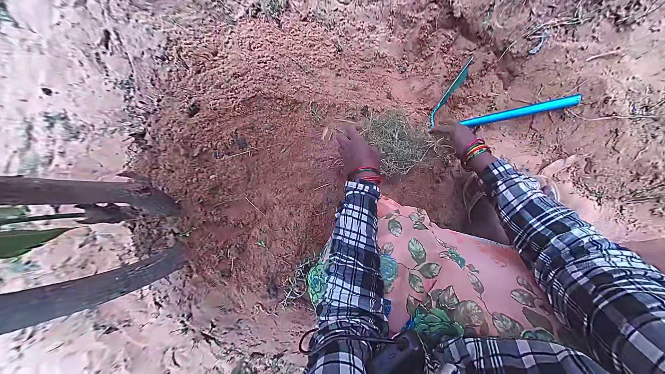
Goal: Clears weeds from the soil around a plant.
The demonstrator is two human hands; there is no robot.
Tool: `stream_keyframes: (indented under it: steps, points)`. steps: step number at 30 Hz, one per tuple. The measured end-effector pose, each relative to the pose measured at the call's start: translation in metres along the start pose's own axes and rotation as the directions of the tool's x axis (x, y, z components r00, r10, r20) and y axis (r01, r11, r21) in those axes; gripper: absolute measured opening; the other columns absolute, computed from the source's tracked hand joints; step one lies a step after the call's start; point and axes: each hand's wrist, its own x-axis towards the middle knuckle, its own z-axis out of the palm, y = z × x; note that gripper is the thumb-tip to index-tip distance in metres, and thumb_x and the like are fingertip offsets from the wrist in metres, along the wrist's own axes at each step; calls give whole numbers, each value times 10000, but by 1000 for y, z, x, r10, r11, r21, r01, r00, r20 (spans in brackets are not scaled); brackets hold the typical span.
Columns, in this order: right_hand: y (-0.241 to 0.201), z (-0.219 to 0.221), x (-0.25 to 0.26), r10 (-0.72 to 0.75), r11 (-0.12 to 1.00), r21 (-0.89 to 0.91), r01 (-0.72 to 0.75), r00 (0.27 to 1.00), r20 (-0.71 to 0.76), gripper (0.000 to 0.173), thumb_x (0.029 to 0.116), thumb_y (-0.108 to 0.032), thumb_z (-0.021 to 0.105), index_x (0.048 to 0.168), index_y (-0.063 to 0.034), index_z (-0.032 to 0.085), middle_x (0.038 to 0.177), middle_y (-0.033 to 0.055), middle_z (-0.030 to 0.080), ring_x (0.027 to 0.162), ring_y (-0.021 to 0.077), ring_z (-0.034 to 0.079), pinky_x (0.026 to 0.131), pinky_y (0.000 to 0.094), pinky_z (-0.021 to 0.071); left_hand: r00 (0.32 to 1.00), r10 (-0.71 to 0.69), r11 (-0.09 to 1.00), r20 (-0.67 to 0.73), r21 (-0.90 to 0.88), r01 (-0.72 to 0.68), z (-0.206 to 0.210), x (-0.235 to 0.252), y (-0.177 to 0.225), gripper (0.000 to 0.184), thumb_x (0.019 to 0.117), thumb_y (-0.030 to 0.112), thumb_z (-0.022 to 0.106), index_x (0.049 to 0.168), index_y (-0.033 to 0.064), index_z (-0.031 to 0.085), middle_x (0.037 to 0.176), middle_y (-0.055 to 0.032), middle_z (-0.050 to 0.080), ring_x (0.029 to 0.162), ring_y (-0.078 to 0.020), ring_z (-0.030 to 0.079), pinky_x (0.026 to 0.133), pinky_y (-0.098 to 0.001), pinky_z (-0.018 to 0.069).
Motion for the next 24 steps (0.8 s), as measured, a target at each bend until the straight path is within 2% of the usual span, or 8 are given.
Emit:
stream_keyframes:
  steps: [2,5,7,9,12,17,21,24]
  points:
    - [-9,-4,0,55,998,37,-49,982,-179,491,801,143,670,1246,-62,701,1474,263,525,1346,478,520,1047,669,449,988,109,994,114,-29,-106,18,-5,5,618,885,47,734,1446,47,476,1347,-268,581,1199,-426,622,992,-576,523]
    - [3,-16,8,232,946,-174,-274,945,-230,624,809,77,706,1406,-44,570,1427,272,568,1369,501,493,1068,778,328,866,272,956,421,-12,-294,40,-7,-2,417,993,74,618,1406,47,565,1289,-227,657,1218,-401,626,1037,-595,480]
    - [34,-18,12,248,908,-319,-270,963,-107,515,920,-14,675,1426,-49,589,1425,282,579,1403,517,454,1125,833,178,764,232,922,602,115,-371,54,-6,-10,448,1014,175,632,1454,105,588,1549,-260,458,1423,-443,452,1161,-607,359]
    - [54,-25,15,206,890,-409,-199,978,-28,375,984,-129,661,1359,-116,659,1366,252,630,1357,515,502,1092,849,217,746,120,909,655,230,-348,62,-6,-14,522,1008,296,663,1482,102,560,1660,-316,204,1517,-505,256,1214,-636,242]
    - [58,-42,5,142,897,-409,-171,985,-101,336,1031,-203,620,1363,-203,678,1350,193,659,1292,478,566,1074,790,288,816,93,901,570,300,-313,77,6,-31,587,978,310,676,1519,136,525,1679,-317,125,1540,-546,109,1224,-690,118]
    - [57,-64,-28,186,903,-278,-328,881,-434,373,1067,-335,571,1423,-239,627,1359,149,668,1308,432,567,1081,742,309,829,69,877,556,362,-316,64,5,-19,441,951,124,684,1360,-29,618,1528,-306,443,1434,-507,385,1152,-642,355]
    - [42,-91,-43,246,900,-162,-404,779,-576,426,1085,-429,497,1464,-259,591,1376,183,645,1313,438,557,1038,720,328,911,182,939,370,209,-272,36,5,-10,489,947,-7,599,1402,165,652,1453,-244,562,1392,-438,488,1160,-598,372]
    - [21,-128,-52,339,911,51,-409,674,-656,482,1069,-514,466,1472,-281,593,1423,108,637,1368,320,542,1105,681,271,961,235,966,147,72,-248,20,8,-10,406,1009,16,517,1359,144,677,1490,-223,529,1381,-429,494,1141,-571,393]
